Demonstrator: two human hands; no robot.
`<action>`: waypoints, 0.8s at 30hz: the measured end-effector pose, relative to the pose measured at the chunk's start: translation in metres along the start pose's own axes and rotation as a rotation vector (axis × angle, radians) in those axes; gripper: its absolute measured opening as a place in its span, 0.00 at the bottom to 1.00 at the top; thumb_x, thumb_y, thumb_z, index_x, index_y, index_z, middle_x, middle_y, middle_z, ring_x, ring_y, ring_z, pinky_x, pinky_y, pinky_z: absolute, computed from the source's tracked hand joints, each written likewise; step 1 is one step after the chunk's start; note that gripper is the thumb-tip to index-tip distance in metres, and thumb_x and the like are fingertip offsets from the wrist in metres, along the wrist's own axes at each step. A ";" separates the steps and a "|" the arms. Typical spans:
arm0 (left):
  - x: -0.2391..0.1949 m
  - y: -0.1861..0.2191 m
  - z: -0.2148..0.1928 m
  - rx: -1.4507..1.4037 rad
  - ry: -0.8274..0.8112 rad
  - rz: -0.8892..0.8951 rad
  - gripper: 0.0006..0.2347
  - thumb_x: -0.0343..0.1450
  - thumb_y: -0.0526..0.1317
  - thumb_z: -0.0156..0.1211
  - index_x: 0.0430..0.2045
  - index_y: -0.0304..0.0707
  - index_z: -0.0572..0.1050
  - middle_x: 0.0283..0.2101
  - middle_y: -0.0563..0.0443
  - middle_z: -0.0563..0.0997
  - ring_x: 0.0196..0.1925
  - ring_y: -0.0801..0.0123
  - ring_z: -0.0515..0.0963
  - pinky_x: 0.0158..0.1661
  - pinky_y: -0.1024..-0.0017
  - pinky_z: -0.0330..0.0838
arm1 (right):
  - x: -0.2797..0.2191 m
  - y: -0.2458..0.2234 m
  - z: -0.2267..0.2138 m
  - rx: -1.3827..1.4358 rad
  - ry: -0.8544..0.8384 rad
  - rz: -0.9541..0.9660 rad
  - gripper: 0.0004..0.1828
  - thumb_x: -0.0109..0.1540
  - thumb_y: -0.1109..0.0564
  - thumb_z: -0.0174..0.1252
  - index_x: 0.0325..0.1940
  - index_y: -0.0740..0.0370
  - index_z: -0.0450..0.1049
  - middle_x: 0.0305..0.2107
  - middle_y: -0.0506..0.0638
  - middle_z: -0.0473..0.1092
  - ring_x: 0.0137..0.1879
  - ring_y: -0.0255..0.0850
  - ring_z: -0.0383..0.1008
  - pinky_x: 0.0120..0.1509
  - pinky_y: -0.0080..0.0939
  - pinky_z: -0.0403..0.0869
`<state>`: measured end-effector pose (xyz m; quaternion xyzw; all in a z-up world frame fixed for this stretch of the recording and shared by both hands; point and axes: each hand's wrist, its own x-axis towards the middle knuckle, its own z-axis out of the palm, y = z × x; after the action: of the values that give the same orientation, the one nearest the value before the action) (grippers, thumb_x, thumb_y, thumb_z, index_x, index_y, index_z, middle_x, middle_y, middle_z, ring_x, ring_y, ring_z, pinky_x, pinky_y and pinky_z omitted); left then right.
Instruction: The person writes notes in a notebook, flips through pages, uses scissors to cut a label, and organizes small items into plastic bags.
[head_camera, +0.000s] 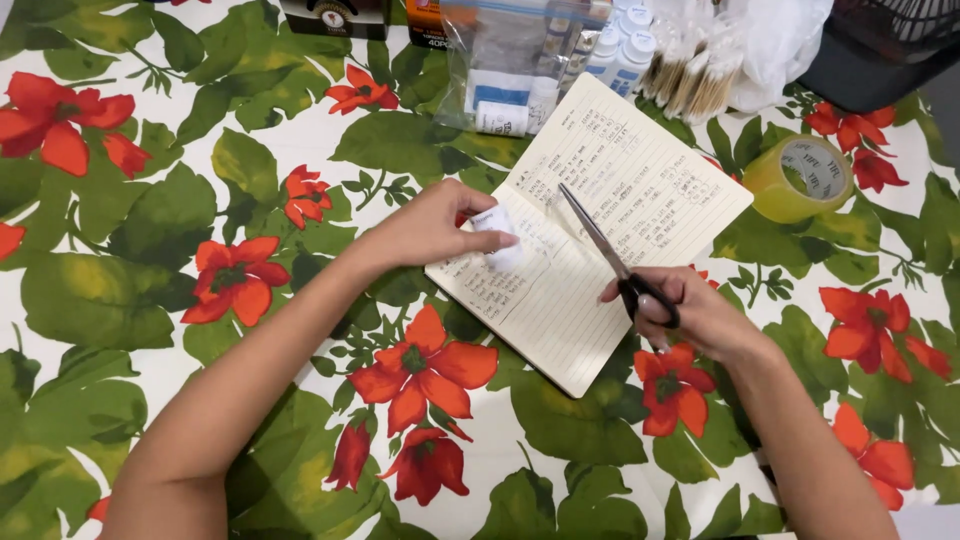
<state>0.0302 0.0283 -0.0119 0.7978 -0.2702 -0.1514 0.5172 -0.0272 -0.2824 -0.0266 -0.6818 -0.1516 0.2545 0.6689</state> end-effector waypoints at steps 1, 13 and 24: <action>0.002 -0.008 -0.001 0.029 -0.005 -0.047 0.06 0.63 0.40 0.60 0.23 0.39 0.79 0.23 0.49 0.79 0.27 0.64 0.73 0.42 0.59 0.67 | 0.000 0.002 -0.004 0.029 -0.009 0.051 0.28 0.53 0.43 0.61 0.39 0.74 0.70 0.06 0.48 0.65 0.10 0.31 0.63 0.14 0.25 0.60; 0.005 -0.022 0.013 0.383 0.200 -0.100 0.21 0.61 0.43 0.61 0.48 0.40 0.66 0.42 0.42 0.73 0.44 0.53 0.72 0.48 0.51 0.60 | -0.012 -0.021 -0.012 -0.076 -0.095 0.193 0.25 0.54 0.42 0.57 0.38 0.69 0.71 0.08 0.47 0.63 0.12 0.30 0.60 0.15 0.26 0.60; 0.003 -0.019 0.067 0.974 0.246 0.169 0.25 0.68 0.52 0.49 0.60 0.47 0.58 0.67 0.38 0.38 0.68 0.51 0.34 0.59 0.36 0.27 | -0.110 -0.029 -0.012 -0.786 0.833 0.553 0.15 0.53 0.67 0.61 0.44 0.69 0.71 0.21 0.57 0.74 0.23 0.42 0.74 0.36 0.39 0.76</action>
<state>0.0028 -0.0172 -0.0571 0.9337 -0.3100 0.1296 0.1239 -0.1070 -0.3509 0.0176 -0.9322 0.2208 0.0565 0.2811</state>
